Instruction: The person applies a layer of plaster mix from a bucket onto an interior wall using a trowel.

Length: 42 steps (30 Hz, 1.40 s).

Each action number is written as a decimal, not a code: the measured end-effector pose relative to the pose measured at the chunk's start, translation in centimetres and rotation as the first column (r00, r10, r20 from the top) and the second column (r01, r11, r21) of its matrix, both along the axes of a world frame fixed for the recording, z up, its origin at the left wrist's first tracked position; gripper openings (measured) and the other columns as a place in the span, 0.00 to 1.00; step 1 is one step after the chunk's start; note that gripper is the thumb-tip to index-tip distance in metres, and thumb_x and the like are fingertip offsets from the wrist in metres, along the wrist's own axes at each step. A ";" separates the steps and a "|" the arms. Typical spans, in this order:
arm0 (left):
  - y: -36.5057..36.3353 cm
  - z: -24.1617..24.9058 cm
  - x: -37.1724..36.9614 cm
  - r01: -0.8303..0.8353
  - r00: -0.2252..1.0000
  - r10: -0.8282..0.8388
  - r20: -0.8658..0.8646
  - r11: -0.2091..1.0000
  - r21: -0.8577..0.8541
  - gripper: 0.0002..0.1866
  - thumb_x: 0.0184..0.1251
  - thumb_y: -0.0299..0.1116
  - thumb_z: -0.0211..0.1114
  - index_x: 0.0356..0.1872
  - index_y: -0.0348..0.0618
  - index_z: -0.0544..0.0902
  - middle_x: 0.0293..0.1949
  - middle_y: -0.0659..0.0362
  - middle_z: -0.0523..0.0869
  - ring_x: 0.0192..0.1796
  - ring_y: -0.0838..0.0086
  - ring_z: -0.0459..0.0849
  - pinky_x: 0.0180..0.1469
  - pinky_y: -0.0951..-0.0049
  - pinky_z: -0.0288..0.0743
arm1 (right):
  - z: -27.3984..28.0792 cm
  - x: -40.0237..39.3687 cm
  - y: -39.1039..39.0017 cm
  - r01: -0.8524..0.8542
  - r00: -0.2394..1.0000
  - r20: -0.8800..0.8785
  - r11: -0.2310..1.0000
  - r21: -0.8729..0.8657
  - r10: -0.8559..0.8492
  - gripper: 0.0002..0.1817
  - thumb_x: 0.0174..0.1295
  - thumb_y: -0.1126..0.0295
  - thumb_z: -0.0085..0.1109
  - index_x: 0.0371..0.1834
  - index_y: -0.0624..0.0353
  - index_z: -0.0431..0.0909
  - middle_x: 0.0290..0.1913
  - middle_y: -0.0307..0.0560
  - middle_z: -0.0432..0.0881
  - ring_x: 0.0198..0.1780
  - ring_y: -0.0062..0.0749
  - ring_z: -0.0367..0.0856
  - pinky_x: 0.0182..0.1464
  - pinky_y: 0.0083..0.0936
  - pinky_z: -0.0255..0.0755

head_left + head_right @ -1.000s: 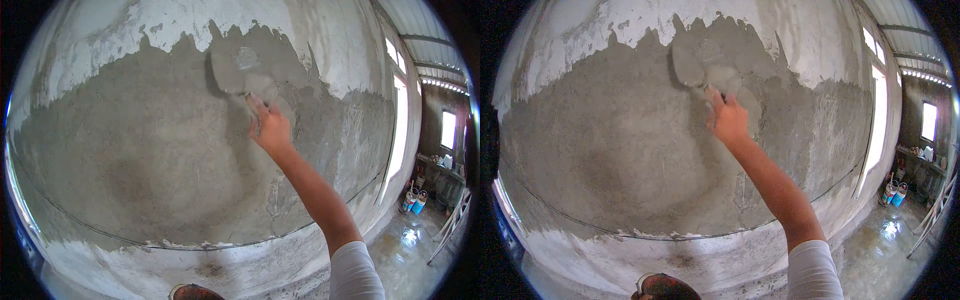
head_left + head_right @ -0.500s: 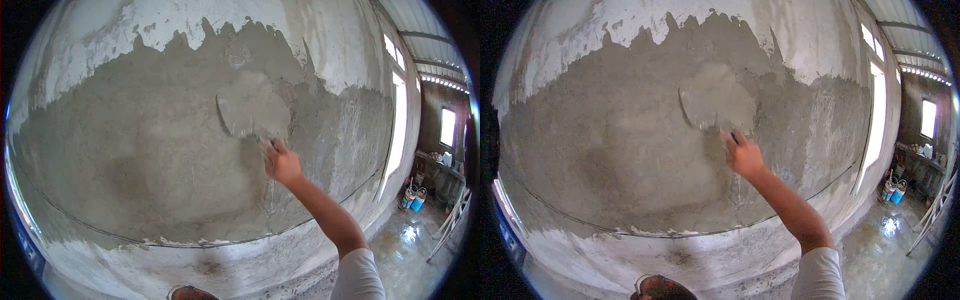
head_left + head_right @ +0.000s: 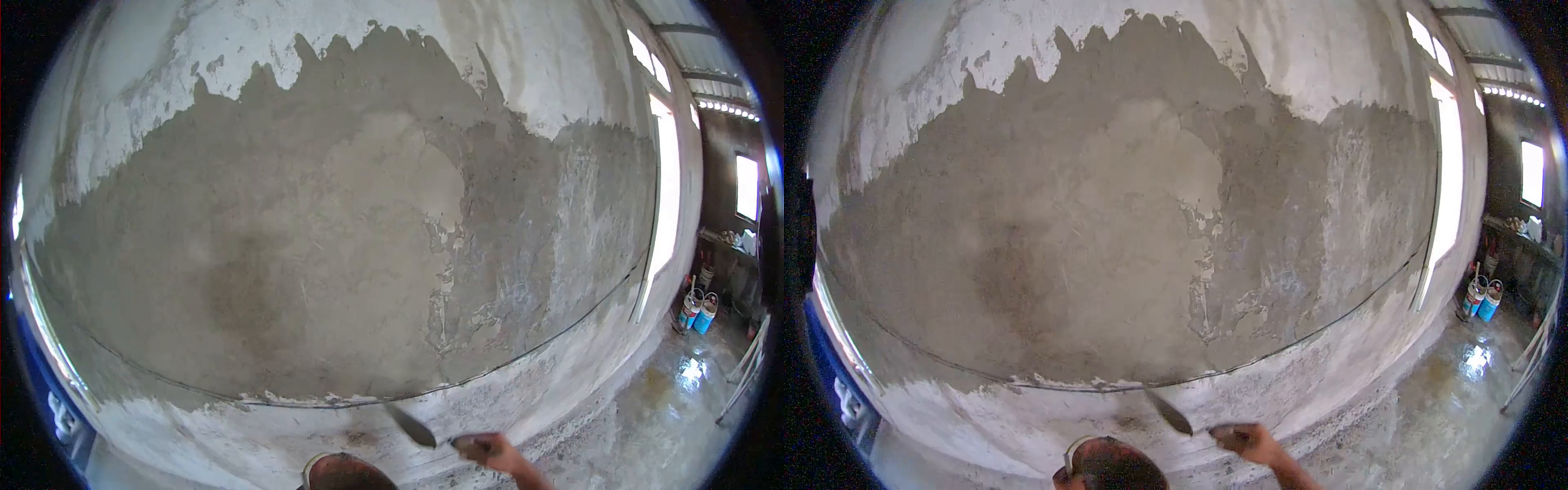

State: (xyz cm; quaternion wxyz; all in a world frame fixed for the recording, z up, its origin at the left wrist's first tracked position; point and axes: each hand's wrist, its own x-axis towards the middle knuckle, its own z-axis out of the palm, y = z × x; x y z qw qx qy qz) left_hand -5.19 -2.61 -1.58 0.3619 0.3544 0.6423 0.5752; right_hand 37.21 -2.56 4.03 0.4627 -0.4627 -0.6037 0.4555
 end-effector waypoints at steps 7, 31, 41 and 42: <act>2.7 2.0 5.6 0.228 0.942 -0.235 -0.241 0.972 -0.056 0.16 0.44 0.25 0.71 0.38 0.33 0.87 0.31 0.55 0.87 0.35 0.68 0.85 0.42 0.65 0.79 | -8.0 -0.2 -2.4 -0.127 0.799 0.580 0.988 -0.092 0.157 0.20 0.68 0.55 0.61 0.61 0.48 0.83 0.55 0.54 0.86 0.55 0.45 0.85 0.58 0.39 0.77; 8.5 11.7 16.7 0.772 0.313 -0.563 -0.765 0.620 -0.141 0.15 0.42 0.30 0.71 0.34 0.39 0.85 0.41 0.50 0.86 0.52 0.55 0.82 0.56 0.57 0.73 | -7.8 -4.5 0.5 -0.224 0.970 0.004 0.889 0.398 0.242 0.16 0.58 0.70 0.66 0.50 0.54 0.87 0.33 0.51 0.87 0.33 0.40 0.85 0.34 0.38 0.77; 5.2 13.1 11.3 0.405 0.914 -0.403 -0.042 0.912 0.069 0.20 0.51 0.18 0.66 0.50 0.31 0.83 0.42 0.58 0.87 0.45 0.68 0.85 0.52 0.70 0.77 | -6.8 -2.7 -1.2 -0.623 0.534 -0.845 0.693 -0.363 0.038 0.19 0.70 0.60 0.61 0.51 0.66 0.82 0.35 0.43 0.84 0.23 0.22 0.73 0.22 0.22 0.63; 5.0 13.1 11.3 0.355 0.932 -0.361 0.039 0.928 0.117 0.21 0.51 0.17 0.65 0.50 0.30 0.83 0.42 0.58 0.86 0.43 0.69 0.85 0.51 0.70 0.77 | -6.2 -1.8 -1.3 -0.601 0.500 -0.866 0.720 -0.347 -0.001 0.18 0.70 0.59 0.61 0.48 0.66 0.82 0.33 0.43 0.83 0.22 0.22 0.72 0.21 0.21 0.62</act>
